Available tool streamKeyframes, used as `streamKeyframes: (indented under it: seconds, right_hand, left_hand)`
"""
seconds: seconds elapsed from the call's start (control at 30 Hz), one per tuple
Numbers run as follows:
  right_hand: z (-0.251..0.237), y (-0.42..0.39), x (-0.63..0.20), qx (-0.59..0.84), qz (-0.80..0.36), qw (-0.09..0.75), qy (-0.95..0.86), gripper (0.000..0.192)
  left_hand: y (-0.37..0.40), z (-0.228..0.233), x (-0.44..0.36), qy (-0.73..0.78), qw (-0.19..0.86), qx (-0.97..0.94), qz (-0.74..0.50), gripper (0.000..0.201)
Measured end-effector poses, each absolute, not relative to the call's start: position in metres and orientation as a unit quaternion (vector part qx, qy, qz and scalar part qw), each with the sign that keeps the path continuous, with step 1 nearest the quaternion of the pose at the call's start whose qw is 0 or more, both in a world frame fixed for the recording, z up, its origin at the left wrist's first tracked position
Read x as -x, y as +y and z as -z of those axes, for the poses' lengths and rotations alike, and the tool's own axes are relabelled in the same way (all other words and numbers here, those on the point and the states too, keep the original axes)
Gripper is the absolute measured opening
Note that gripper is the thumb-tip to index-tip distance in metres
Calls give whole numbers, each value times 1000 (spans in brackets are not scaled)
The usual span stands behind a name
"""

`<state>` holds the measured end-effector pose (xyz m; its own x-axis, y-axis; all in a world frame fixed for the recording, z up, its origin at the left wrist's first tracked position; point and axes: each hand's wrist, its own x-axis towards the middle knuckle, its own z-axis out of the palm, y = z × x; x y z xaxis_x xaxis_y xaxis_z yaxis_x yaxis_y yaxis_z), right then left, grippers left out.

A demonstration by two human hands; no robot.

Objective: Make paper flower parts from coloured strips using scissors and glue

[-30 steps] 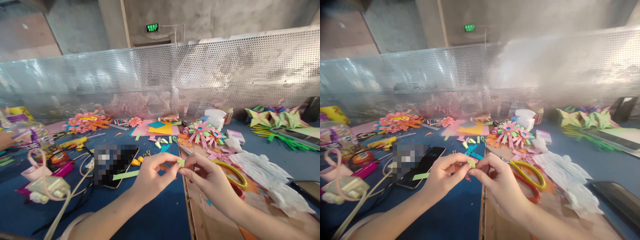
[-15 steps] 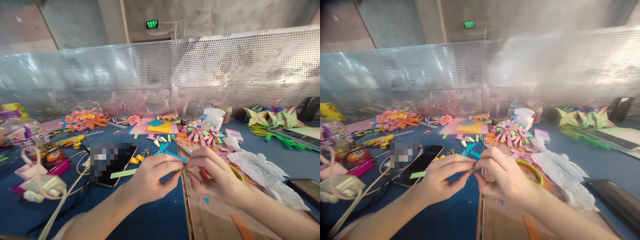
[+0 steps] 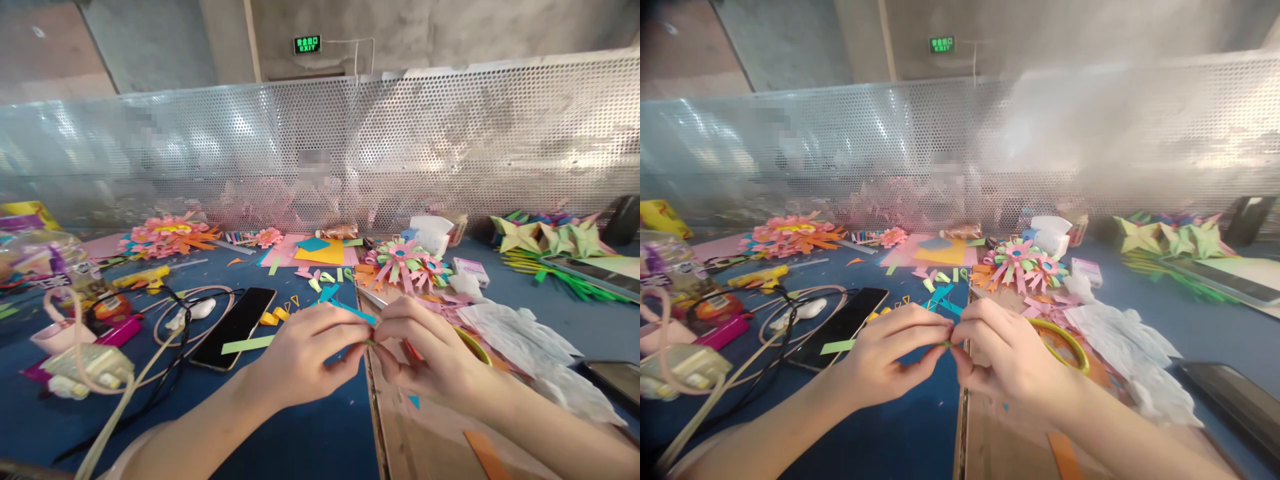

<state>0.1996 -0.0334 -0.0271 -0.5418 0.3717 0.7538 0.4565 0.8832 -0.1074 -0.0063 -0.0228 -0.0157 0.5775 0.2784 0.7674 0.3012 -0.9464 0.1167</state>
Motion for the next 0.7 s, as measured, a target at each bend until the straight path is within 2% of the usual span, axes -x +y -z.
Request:
streamKeyframes:
  seconds: [0.33, 0.57, 0.7]
  right_hand:
    - [27, -35, -199, 249, 26, 417, -874, 24]
    - [25, -39, -197, 250, 20, 432, -866, 21]
    - [26, -40, -196, 249, 25, 443, -861, 21]
  left_hand:
    - [-22, 16, 7, -179, 1, 888, 424, 32]
    - [-27, 11, 7, -199, 6, 866, 458, 48]
    - [-26, -6, 14, -232, 26, 828, 509, 39]
